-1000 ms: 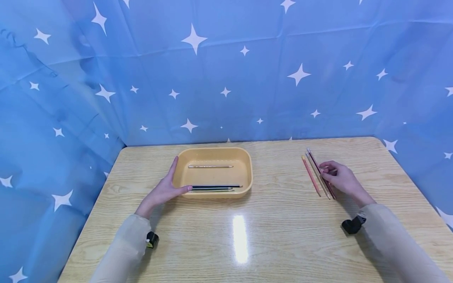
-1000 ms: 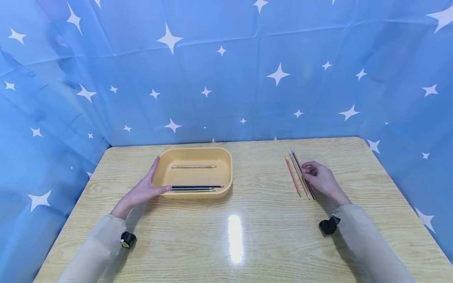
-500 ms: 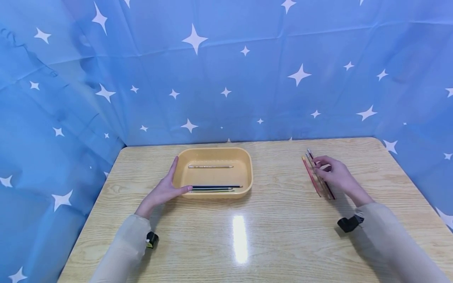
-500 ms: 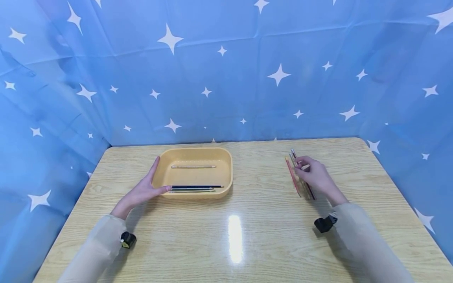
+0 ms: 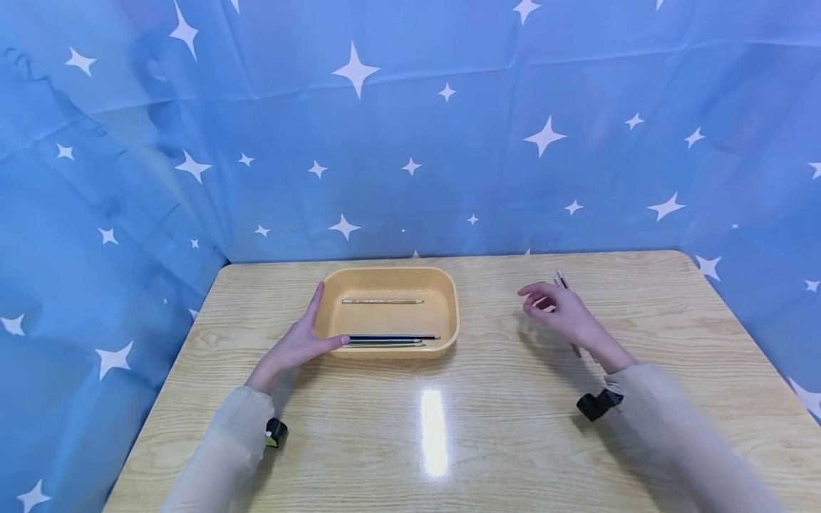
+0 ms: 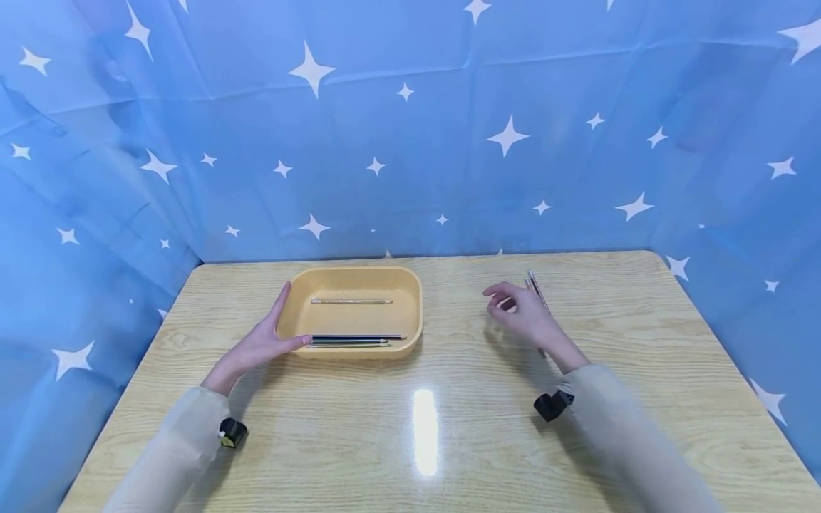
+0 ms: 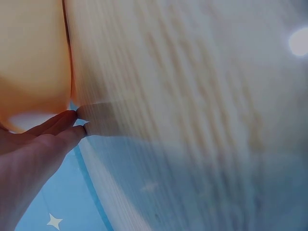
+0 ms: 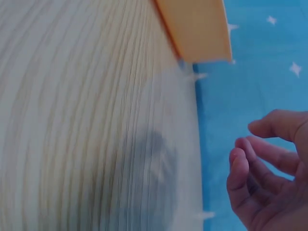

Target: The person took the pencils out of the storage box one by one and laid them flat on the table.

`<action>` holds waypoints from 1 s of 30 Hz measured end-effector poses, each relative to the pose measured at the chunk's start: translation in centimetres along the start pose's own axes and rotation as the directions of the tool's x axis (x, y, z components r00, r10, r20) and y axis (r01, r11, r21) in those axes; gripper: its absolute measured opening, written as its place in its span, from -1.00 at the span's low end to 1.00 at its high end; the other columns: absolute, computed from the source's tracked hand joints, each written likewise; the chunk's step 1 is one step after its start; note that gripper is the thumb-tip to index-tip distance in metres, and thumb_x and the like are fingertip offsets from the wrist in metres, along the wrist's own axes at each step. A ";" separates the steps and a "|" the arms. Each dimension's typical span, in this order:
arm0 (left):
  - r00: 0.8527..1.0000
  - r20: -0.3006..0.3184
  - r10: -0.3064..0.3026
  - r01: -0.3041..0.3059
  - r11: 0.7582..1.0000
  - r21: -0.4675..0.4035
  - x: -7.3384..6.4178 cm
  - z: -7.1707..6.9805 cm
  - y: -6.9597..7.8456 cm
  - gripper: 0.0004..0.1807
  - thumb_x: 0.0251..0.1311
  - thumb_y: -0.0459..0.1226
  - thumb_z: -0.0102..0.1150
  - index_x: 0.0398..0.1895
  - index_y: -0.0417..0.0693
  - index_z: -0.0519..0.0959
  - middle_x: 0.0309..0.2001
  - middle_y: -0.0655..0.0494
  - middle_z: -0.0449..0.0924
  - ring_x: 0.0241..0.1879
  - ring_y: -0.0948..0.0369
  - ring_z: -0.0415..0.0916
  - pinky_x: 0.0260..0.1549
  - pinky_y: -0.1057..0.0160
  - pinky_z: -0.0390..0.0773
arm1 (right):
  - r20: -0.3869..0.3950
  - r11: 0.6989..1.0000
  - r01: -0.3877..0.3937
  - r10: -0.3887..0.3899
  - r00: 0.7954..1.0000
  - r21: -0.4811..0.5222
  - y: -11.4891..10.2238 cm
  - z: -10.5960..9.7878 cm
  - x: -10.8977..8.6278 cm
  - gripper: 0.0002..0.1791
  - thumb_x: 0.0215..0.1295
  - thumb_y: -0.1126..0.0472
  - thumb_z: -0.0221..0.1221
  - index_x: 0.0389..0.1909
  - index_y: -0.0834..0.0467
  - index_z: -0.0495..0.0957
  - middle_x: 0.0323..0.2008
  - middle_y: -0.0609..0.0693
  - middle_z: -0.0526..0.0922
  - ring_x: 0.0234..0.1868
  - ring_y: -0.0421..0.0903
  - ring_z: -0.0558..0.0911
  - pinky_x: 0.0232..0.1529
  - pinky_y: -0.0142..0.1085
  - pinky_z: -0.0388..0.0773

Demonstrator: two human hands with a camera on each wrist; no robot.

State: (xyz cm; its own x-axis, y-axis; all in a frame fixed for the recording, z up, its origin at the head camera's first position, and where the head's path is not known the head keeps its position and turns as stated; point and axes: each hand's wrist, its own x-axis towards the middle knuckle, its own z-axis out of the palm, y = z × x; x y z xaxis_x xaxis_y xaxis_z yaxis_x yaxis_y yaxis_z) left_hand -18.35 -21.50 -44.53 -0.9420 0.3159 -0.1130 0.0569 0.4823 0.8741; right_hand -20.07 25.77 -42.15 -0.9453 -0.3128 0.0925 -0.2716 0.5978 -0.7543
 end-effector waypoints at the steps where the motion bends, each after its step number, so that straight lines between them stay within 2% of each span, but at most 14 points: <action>1: 1.000 0.000 0.000 0.000 1.000 0.001 0.0 0.0 0.0 0.27 0.11 -0.07 0.38 0.53 0.08 -0.48 0.53 -0.08 -0.42 0.44 -0.19 -0.25 0.33 -0.21 -0.10 | 0.004 1.000 0.008 -0.008 1.000 0.006 -0.2 0.4 0.1 -0.72 0.32 0.35 0.16 0.02 0.35 0.54 -0.24 0.13 0.63 -0.26 0.01 0.61 -0.30 -0.32 0.54; 12: 1.000 -0.002 0.002 -0.002 1.000 0.006 0.0 0.1 -0.2 0.27 0.10 -0.05 0.38 0.53 0.13 -0.48 0.53 -0.07 -0.42 0.44 -0.20 -0.22 0.32 -0.22 -0.07 | 0.033 0.996 0.038 -0.041 0.999 0.084 -2.0 4.0 1.1 -0.73 0.27 0.38 0.18 -0.02 0.36 0.55 -0.27 0.09 0.63 -0.30 -0.05 0.62 -0.31 -0.32 0.57; 20: 1.000 0.003 -0.007 0.007 1.000 0.022 0.1 -0.1 0.0 0.27 0.10 -0.03 0.37 0.53 0.07 -0.48 0.53 -0.09 -0.42 0.43 -0.24 -0.21 0.30 -0.25 -0.06 | 0.020 0.988 0.059 -0.062 0.998 0.146 -4.4 5.8 2.0 -0.73 0.25 0.40 0.17 -0.03 0.36 0.55 -0.28 0.09 0.63 -0.28 -0.05 0.59 -0.25 -0.29 0.58; 25: 1.000 0.001 -0.005 0.005 1.000 0.027 0.1 -0.1 0.2 0.28 0.10 -0.03 0.38 0.53 0.07 -0.47 0.53 -0.08 -0.43 0.43 -0.22 -0.22 0.31 -0.23 -0.07 | -0.015 0.975 0.106 -0.105 0.994 0.194 -6.1 6.8 2.9 -0.74 0.23 0.46 0.16 -0.05 0.38 0.56 -0.24 0.19 0.64 -0.20 0.04 0.59 -0.13 -0.15 0.57; 30: 1.000 0.001 -0.008 0.008 1.000 0.015 0.0 0.0 0.1 0.28 0.09 -0.04 0.38 0.53 0.07 -0.47 0.53 -0.10 -0.42 0.42 -0.24 -0.21 0.30 -0.25 -0.06 | 0.012 0.964 0.156 -0.162 0.987 0.217 -7.9 7.8 3.4 -0.75 0.23 0.47 0.16 -0.07 0.38 0.56 -0.22 0.24 0.62 -0.18 0.04 0.59 -0.11 -0.13 0.58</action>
State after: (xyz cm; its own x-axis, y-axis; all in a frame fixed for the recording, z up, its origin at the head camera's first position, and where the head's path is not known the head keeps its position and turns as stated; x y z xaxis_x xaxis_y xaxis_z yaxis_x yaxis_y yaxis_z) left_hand -18.40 -21.48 -44.45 -0.9421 0.3129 -0.1208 0.0540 0.4969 0.8661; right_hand -19.76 14.19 -40.93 -0.8866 -0.4142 0.2059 -0.3697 0.3669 -0.8536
